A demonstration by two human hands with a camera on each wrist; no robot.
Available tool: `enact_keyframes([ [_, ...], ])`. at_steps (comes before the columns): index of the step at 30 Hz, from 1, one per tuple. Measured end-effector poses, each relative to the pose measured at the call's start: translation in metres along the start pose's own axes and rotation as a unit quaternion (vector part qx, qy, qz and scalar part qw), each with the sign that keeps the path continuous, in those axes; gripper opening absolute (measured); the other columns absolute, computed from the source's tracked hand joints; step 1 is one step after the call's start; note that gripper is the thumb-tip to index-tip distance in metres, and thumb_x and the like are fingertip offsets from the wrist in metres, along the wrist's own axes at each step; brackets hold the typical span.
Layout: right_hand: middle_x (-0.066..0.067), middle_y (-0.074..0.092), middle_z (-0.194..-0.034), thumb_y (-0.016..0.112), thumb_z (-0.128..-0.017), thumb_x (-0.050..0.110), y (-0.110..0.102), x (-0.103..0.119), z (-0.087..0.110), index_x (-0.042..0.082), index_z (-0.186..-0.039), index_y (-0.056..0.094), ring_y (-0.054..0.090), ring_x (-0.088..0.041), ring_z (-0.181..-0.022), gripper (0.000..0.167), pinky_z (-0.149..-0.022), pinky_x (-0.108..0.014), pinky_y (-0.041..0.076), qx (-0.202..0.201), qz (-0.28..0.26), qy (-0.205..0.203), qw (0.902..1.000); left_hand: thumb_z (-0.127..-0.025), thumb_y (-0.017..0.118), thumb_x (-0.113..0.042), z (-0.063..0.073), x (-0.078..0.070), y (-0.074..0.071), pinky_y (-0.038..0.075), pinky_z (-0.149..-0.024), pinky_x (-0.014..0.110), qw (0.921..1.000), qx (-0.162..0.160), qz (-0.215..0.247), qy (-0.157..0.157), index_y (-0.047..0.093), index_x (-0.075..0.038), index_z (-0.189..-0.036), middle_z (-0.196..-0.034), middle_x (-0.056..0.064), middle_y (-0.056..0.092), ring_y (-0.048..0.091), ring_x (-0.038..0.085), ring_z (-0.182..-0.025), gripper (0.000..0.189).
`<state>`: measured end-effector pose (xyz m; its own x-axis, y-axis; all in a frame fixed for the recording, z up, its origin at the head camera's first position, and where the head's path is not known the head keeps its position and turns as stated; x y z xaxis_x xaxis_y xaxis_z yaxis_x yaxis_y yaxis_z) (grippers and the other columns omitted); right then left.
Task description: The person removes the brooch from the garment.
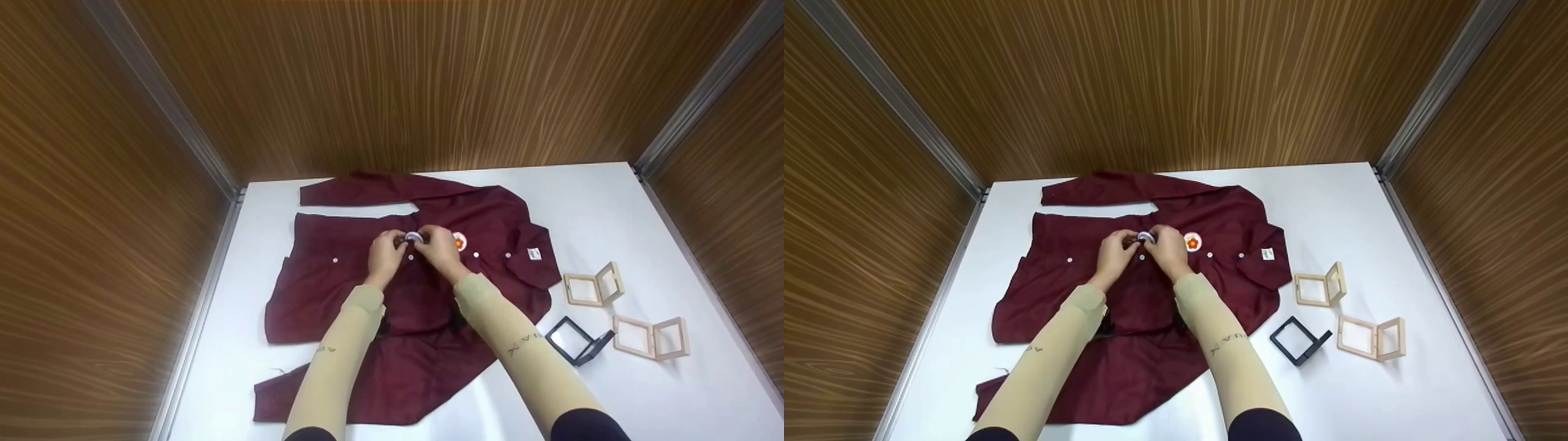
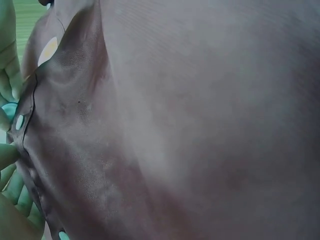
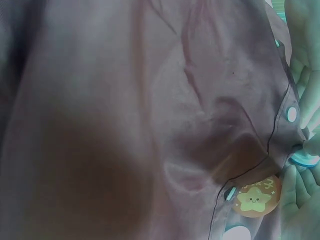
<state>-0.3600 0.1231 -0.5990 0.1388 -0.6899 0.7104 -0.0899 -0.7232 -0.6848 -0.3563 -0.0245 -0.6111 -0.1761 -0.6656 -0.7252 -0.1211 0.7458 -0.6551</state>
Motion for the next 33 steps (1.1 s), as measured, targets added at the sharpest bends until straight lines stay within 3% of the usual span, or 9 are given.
enact_keyframes([
  [13,-0.016,0.080,-0.099,0.079,-0.091,0.006,0.0013,-0.0022,0.0007,-0.003,-0.101,0.078,0.073,-0.032,-0.092,0.014,-0.088,-0.046,0.059,0.002,-0.011,-0.020,0.9997,-0.095,0.077,-0.001,0.0020,0.0091,-0.0032,0.061,-0.094,0.041,0.9998,0.008,-0.010,-0.013,0.080,-0.003,-0.107,-0.108,0.014,0.080,0.078,0.027,-0.101,0.012],
  [22,-0.018,0.080,-0.103,0.079,-0.090,0.004,-0.0005,-0.0025,-0.0002,-0.004,-0.103,0.079,0.074,-0.033,-0.098,0.016,-0.092,-0.046,0.059,0.005,0.001,-0.026,0.9997,-0.095,0.077,-0.003,0.0003,0.0061,-0.0042,0.060,-0.092,0.043,0.9998,0.006,-0.018,-0.004,0.081,-0.006,-0.102,-0.105,0.012,0.080,0.077,0.028,-0.099,0.009],
  [33,-0.019,0.081,-0.105,0.078,-0.091,0.006,-0.0016,-0.0042,0.0015,-0.004,-0.104,0.080,0.076,-0.035,-0.103,0.017,-0.096,-0.048,0.059,-0.025,-0.005,-0.013,0.9996,-0.095,0.075,-0.009,-0.0028,0.0005,-0.0050,0.061,-0.088,0.044,0.9996,0.011,-0.026,-0.002,0.080,-0.005,-0.099,-0.099,0.012,0.080,0.076,0.028,-0.094,0.008],
])
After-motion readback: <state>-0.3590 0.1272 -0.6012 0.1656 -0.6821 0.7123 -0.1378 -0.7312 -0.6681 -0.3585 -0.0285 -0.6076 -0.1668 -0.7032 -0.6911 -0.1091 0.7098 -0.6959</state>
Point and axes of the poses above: each hand's wrist, its own z-axis away from the middle knuckle, its own y-axis out of the palm, x = y × z, the point moved 4 cm from there along -z, towards the middle knuckle
